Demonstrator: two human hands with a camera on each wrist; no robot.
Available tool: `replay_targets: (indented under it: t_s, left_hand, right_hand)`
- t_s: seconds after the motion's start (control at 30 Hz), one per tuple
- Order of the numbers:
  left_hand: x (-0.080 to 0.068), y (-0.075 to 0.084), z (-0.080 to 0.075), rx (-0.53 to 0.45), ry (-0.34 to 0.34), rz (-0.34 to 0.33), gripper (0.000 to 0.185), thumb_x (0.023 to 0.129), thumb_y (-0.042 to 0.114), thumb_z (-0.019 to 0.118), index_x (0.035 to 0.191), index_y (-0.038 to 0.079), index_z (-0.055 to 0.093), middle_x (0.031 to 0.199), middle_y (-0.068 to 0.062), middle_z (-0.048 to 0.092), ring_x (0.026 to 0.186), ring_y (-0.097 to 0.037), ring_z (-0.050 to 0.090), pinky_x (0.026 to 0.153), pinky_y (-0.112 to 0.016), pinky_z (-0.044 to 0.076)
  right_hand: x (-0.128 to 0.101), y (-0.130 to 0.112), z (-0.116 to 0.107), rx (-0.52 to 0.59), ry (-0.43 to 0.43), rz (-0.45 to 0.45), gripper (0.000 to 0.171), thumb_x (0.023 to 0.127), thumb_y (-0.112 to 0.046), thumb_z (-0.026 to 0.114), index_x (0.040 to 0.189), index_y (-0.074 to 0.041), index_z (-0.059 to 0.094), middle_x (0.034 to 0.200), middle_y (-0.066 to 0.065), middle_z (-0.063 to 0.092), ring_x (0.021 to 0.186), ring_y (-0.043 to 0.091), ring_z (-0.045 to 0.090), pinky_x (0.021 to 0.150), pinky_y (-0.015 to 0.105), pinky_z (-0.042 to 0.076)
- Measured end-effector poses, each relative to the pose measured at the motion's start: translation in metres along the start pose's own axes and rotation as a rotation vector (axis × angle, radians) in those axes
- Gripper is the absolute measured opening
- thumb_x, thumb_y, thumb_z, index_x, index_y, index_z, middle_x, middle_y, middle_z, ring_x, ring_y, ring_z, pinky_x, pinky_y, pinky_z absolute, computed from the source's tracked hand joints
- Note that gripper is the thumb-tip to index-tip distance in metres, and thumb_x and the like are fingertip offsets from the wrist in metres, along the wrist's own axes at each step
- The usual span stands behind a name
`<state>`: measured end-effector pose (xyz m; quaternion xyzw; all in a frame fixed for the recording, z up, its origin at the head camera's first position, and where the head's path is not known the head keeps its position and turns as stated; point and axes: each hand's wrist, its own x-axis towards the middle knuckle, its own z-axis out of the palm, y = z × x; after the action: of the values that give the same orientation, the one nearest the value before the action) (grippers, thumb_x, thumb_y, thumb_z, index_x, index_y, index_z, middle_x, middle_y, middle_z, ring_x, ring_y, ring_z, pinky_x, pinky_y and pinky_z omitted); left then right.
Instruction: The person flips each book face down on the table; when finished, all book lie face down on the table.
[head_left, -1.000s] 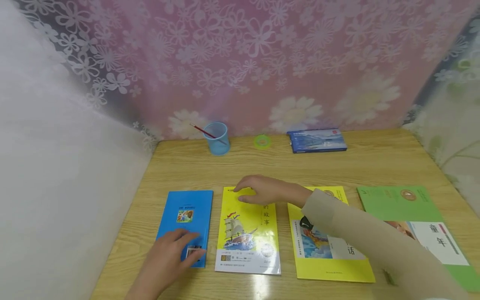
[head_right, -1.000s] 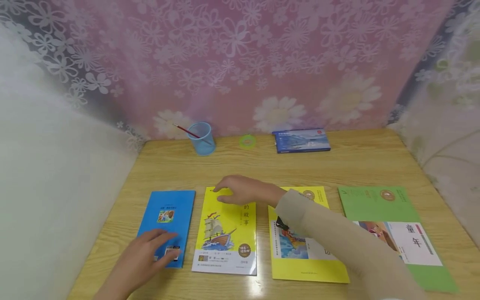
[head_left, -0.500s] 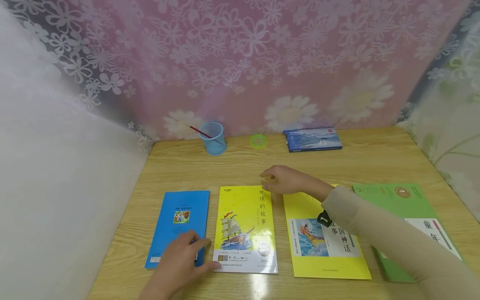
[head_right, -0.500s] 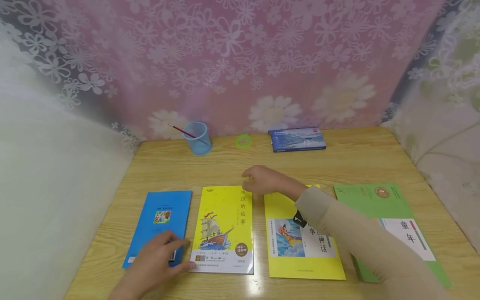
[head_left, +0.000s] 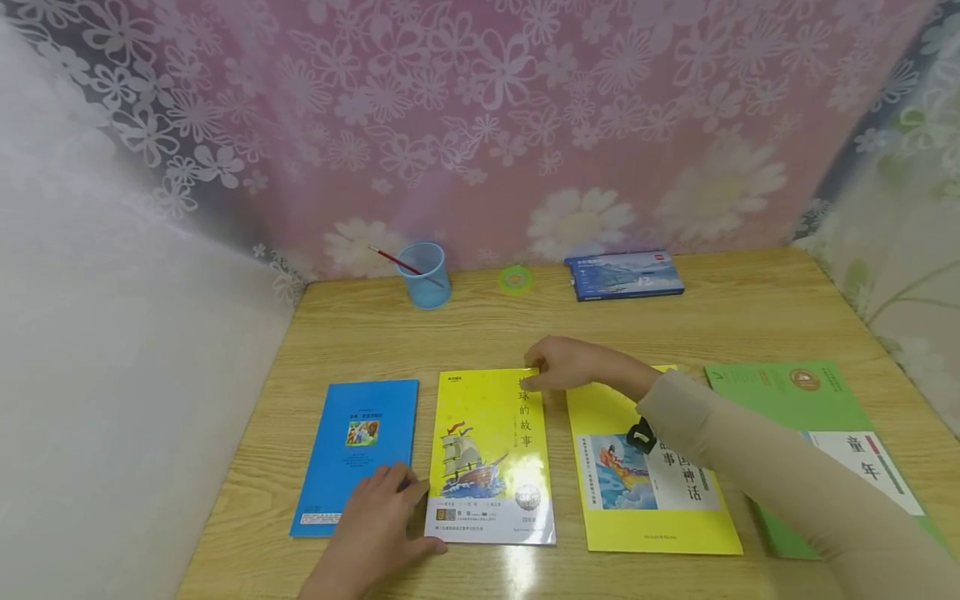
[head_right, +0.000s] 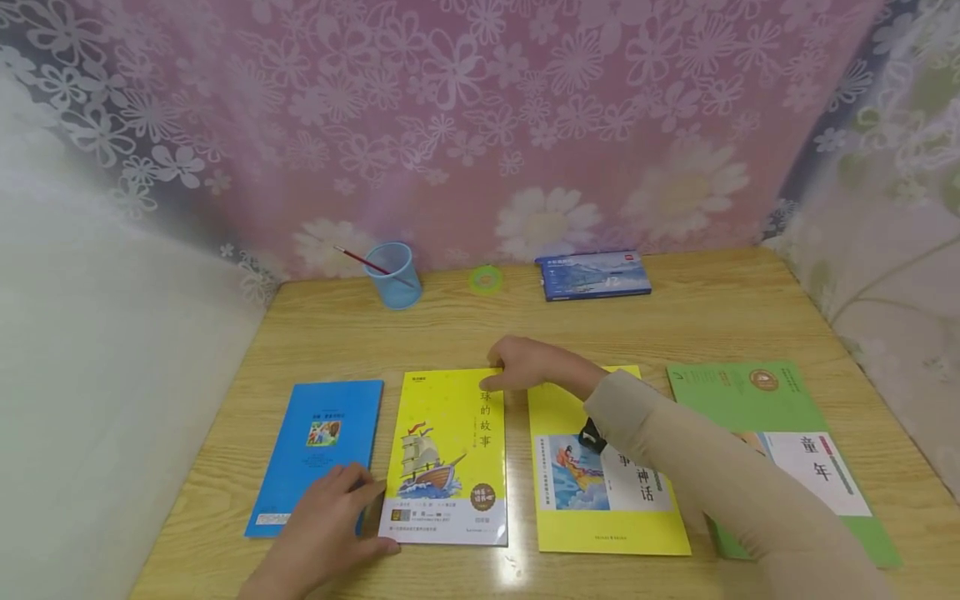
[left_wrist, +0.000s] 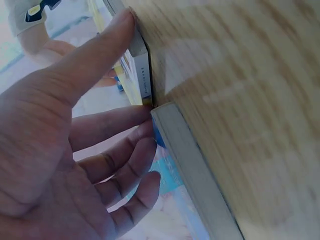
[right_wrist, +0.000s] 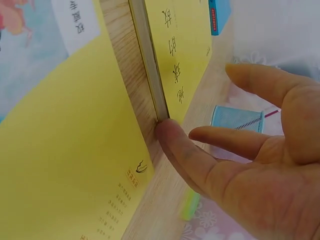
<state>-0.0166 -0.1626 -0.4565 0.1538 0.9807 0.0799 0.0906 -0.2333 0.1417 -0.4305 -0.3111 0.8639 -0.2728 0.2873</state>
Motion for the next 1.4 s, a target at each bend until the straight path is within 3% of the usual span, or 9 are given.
replay_targets:
  t_s: [0.1,0.33,0.47,0.6,0.67,0.77,0.87,1.1,1.4]
  left_hand:
    - [0.000,-0.001,0.001,0.004,-0.001,0.008,0.083,0.067,0.064,0.092,0.127,0.009,0.076,0.111,0.002,0.061,0.100,-0.018,0.052,0.090,-0.047,0.054]
    - [-0.001,-0.002,0.001,-0.061,-0.034,-0.014,0.081,0.071,0.060,0.091,0.129,0.007,0.072,0.115,-0.002,0.067,0.105,-0.022,0.058,0.096,-0.047,0.055]
    - [0.001,-0.003,0.000,-0.207,-0.083,-0.083,0.080,0.074,0.055,0.091,0.135,0.009,0.068,0.123,-0.006,0.072,0.114,-0.027,0.063,0.101,-0.051,0.057]
    - [0.003,-0.005,-0.001,-0.393,-0.133,-0.153,0.073,0.075,0.044,0.094,0.135,0.011,0.069,0.109,0.004,0.072,0.098,-0.017,0.062,0.086,-0.036,0.060]
    - [0.003,-0.006,-0.001,-0.479,-0.145,-0.165,0.070,0.074,0.039,0.096,0.132,0.010,0.069,0.097,0.009,0.068,0.087,-0.011,0.058,0.075,-0.026,0.056]
    - [0.004,-0.009,-0.002,-0.594,-0.150,-0.168,0.075,0.072,0.031,0.098,0.134,0.005,0.066,0.092,0.008,0.065,0.081,-0.010,0.060,0.070,-0.020,0.054]
    - [0.006,-0.011,-0.004,-0.670,-0.167,-0.168,0.080,0.070,0.027,0.100,0.136,0.000,0.063,0.091,0.003,0.064,0.080,-0.013,0.061,0.068,-0.021,0.054]
    - [0.007,-0.017,-0.009,-0.846,-0.245,-0.261,0.090,0.068,0.028,0.101,0.141,0.003,0.055,0.101,-0.004,0.065,0.089,-0.019,0.062,0.074,-0.022,0.058]
    - [0.001,-0.032,-0.014,-1.184,-0.264,-0.124,0.082,0.083,0.010,0.090,0.149,0.005,0.041,0.119,-0.014,0.075,0.101,-0.027,0.076,0.082,-0.025,0.063]
  right_hand:
    - [0.004,0.001,0.000,0.008,0.007,0.012,0.040,0.096,-0.028,0.075,0.074,-0.013,0.046,0.066,-0.004,0.031,0.055,0.011,0.031,0.055,0.025,0.027]
    - [0.014,0.005,-0.001,0.009,-0.004,0.066,0.022,0.089,-0.030,0.083,0.088,-0.011,0.072,0.075,-0.002,0.052,0.063,0.012,0.045,0.059,0.025,0.034]
    - [0.017,0.009,-0.003,-0.008,0.005,0.093,0.022,0.088,-0.032,0.084,0.099,-0.014,0.081,0.089,0.001,0.066,0.074,0.013,0.055,0.067,0.026,0.041]
    - [0.017,0.011,-0.003,0.017,0.000,0.107,0.025,0.088,-0.033,0.084,0.103,-0.014,0.082,0.093,0.003,0.070,0.078,0.014,0.058,0.070,0.027,0.043]
    - [0.016,0.011,-0.002,0.038,-0.004,0.108,0.025,0.089,-0.032,0.084,0.105,-0.013,0.082,0.094,0.003,0.072,0.078,0.014,0.058,0.070,0.027,0.044]
    - [0.016,0.011,-0.002,0.066,-0.002,0.112,0.028,0.090,-0.029,0.083,0.111,-0.011,0.082,0.099,0.004,0.075,0.080,0.015,0.059,0.072,0.027,0.045]
    - [0.015,0.011,-0.002,0.082,0.008,0.130,0.032,0.091,-0.026,0.082,0.118,-0.008,0.080,0.106,0.005,0.077,0.085,0.016,0.061,0.077,0.027,0.048]
    - [0.017,0.014,0.000,0.140,0.004,0.180,0.033,0.092,-0.011,0.079,0.124,-0.007,0.077,0.113,0.005,0.079,0.094,0.018,0.065,0.088,0.030,0.053]
    - [0.017,0.019,-0.003,0.197,-0.024,0.149,0.041,0.090,-0.004,0.078,0.131,-0.008,0.074,0.116,0.005,0.079,0.102,0.019,0.071,0.099,0.038,0.059]
